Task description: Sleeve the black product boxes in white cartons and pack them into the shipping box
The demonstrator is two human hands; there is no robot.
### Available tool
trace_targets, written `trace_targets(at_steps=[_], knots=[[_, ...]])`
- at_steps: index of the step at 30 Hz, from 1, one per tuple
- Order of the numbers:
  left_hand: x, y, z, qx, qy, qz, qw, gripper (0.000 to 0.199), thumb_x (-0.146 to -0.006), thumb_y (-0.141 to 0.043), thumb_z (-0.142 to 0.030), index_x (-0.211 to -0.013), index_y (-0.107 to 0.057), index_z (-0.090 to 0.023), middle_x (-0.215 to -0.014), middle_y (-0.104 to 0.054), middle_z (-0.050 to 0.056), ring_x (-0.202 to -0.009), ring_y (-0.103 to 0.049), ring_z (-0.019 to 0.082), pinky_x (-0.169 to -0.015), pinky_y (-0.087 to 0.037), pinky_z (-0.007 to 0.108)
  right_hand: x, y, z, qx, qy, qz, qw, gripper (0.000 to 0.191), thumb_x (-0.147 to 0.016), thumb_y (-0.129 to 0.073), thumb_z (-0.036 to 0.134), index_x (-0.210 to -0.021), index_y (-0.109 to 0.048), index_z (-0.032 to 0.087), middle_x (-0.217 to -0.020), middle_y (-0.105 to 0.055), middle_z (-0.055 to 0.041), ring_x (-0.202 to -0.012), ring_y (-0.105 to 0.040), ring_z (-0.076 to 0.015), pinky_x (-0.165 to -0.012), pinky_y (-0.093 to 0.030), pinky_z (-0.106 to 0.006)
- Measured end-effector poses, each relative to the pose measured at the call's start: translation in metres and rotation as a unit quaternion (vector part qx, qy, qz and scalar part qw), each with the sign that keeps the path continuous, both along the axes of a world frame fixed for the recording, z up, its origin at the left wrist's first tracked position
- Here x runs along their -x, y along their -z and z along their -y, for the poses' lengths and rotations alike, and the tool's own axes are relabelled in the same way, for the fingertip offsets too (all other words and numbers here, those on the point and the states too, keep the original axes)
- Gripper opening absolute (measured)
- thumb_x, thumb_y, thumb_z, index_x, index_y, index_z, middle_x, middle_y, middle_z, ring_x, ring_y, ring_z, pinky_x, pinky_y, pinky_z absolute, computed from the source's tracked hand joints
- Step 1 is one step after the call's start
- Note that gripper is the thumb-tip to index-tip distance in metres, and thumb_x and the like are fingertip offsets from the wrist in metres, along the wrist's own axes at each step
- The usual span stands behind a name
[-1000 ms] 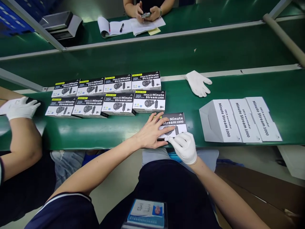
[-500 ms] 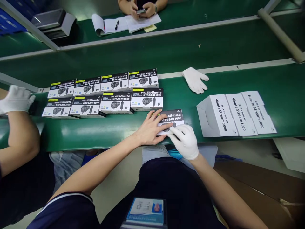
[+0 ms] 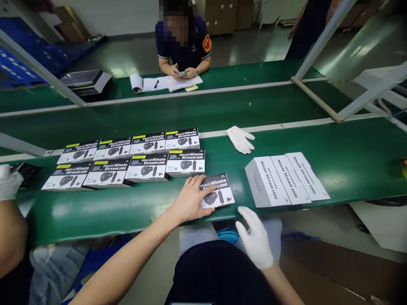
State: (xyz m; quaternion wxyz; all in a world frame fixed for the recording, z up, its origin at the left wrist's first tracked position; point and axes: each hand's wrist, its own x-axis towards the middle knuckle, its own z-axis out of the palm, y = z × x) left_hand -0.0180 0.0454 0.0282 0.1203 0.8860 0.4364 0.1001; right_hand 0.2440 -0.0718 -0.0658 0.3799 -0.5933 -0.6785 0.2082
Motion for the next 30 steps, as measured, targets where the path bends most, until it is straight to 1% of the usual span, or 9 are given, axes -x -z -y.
trace_targets(at_steps=[3, 5, 10, 14, 17, 19, 21, 26, 30], knots=[[0.002, -0.013, -0.002, 0.051, -0.045, 0.000, 0.998, 0.078, -0.076, -0.083, -0.052, -0.146, -0.060, -0.026, -0.152, -0.050, 0.021, -0.136, -0.052, 0.045, -0.108, -0.047, 0.061, 0.000, -0.001, 0.005, -0.004, 0.012, -0.010, 1.000, 0.039, -0.102, -0.056, 0.029, -0.141, -0.061, 0.028, -0.139, -0.062, -0.0121, -0.125, -0.063, -0.0343, -0.103, -0.059, -0.057], [0.004, -0.029, -0.008, 0.142, -0.051, 0.016, 0.988, 0.076, -0.079, -0.079, -0.058, -0.146, -0.060, -0.028, -0.148, -0.057, 0.017, -0.129, -0.061, 0.040, -0.103, -0.054, 0.052, 0.001, -0.005, 0.008, 0.005, 0.036, -0.030, 0.999, 0.049, -0.099, -0.059, 0.028, -0.148, -0.054, 0.029, -0.142, -0.060, -0.0125, -0.125, -0.064, -0.0353, -0.102, -0.059, -0.058], [-0.016, -0.072, -0.037, 0.392, 0.087, -0.005, 0.916, 0.064, -0.078, -0.080, -0.060, -0.133, -0.070, -0.031, -0.129, -0.075, 0.001, -0.110, -0.073, 0.027, -0.092, -0.056, 0.031, -0.001, -0.034, 0.010, -0.007, 0.013, -0.067, 0.998, 0.100, -0.082, -0.078, 0.028, -0.165, -0.023, 0.024, -0.159, -0.043, -0.0184, -0.139, -0.051, -0.0410, -0.109, -0.053, -0.061], [-0.053, -0.081, -0.063, 0.494, 0.142, -0.057, 0.856, 0.068, -0.075, -0.081, -0.062, -0.133, -0.071, -0.029, -0.127, -0.076, 0.001, -0.109, -0.072, 0.028, -0.088, -0.055, 0.029, -0.009, -0.053, 0.006, -0.075, -0.067, -0.071, 0.992, 0.069, -0.083, -0.075, 0.025, -0.147, -0.049, 0.024, -0.139, -0.060, -0.0138, -0.129, -0.058, -0.0341, -0.107, -0.055, -0.053], [-0.070, -0.076, -0.080, 0.460, 0.062, 0.087, 0.881, 0.066, -0.087, -0.066, -0.066, -0.139, -0.067, -0.025, -0.142, -0.068, 0.006, -0.130, -0.063, 0.029, -0.105, -0.050, 0.034, -0.009, -0.048, 0.003, -0.107, 0.037, -0.075, 0.991, 0.054, -0.085, -0.076, 0.028, -0.134, -0.055, 0.023, -0.124, -0.064, -0.0123, -0.116, -0.063, -0.0317, -0.101, -0.057, -0.052], [-0.073, -0.069, -0.083, 0.368, -0.037, 0.182, 0.911, 0.064, -0.095, -0.055, -0.065, -0.141, -0.064, -0.022, -0.143, -0.067, 0.009, -0.132, -0.061, 0.029, -0.112, -0.046, 0.039, -0.004, -0.038, 0.003, -0.116, 0.135, -0.049, 0.983, 0.059, -0.086, -0.080, 0.040, -0.134, -0.054, 0.019, -0.121, -0.063, -0.0149, -0.112, -0.063, -0.0342, -0.097, -0.058, -0.055], [-0.073, -0.060, -0.077, 0.294, -0.093, 0.197, 0.930, 0.065, -0.095, -0.056, -0.063, -0.143, -0.061, -0.019, -0.143, -0.066, 0.011, -0.130, -0.062, 0.030, -0.114, -0.045, 0.043, 0.004, -0.028, 0.004, -0.104, 0.187, -0.017, 0.977, 0.072, -0.087, -0.077, 0.054, -0.140, -0.050, 0.015, -0.125, -0.060, -0.0197, -0.114, -0.061, -0.0379, -0.095, -0.058, -0.059], [-0.080, -0.032, -0.046, 0.263, -0.086, 0.180, 0.944, 0.072, -0.094, -0.064, -0.055, -0.155, -0.048, -0.021, -0.154, -0.057, 0.012, -0.128, -0.063, 0.030, -0.103, -0.055, 0.041, 0.018, -0.009, 0.004, -0.143, 0.210, 0.032, 0.967, 0.074, -0.095, -0.065, 0.064, -0.144, -0.047, 0.012, -0.127, -0.055, -0.0235, -0.114, -0.060, -0.0375, -0.089, -0.061, -0.056], [-0.095, -0.021, -0.061, 0.196, -0.095, 0.190, 0.957, 0.071, -0.095, -0.065, -0.054, -0.153, -0.049, -0.017, -0.152, -0.057, 0.015, -0.126, -0.065, 0.028, -0.096, -0.059, 0.035, 0.017, -0.010, -0.009, -0.257, 0.258, 0.073, 0.928, 0.055, -0.095, -0.074, 0.048, -0.132, -0.056, 0.012, -0.112, -0.055, -0.0196, -0.101, -0.060, -0.0340, -0.081, -0.061, -0.052]])
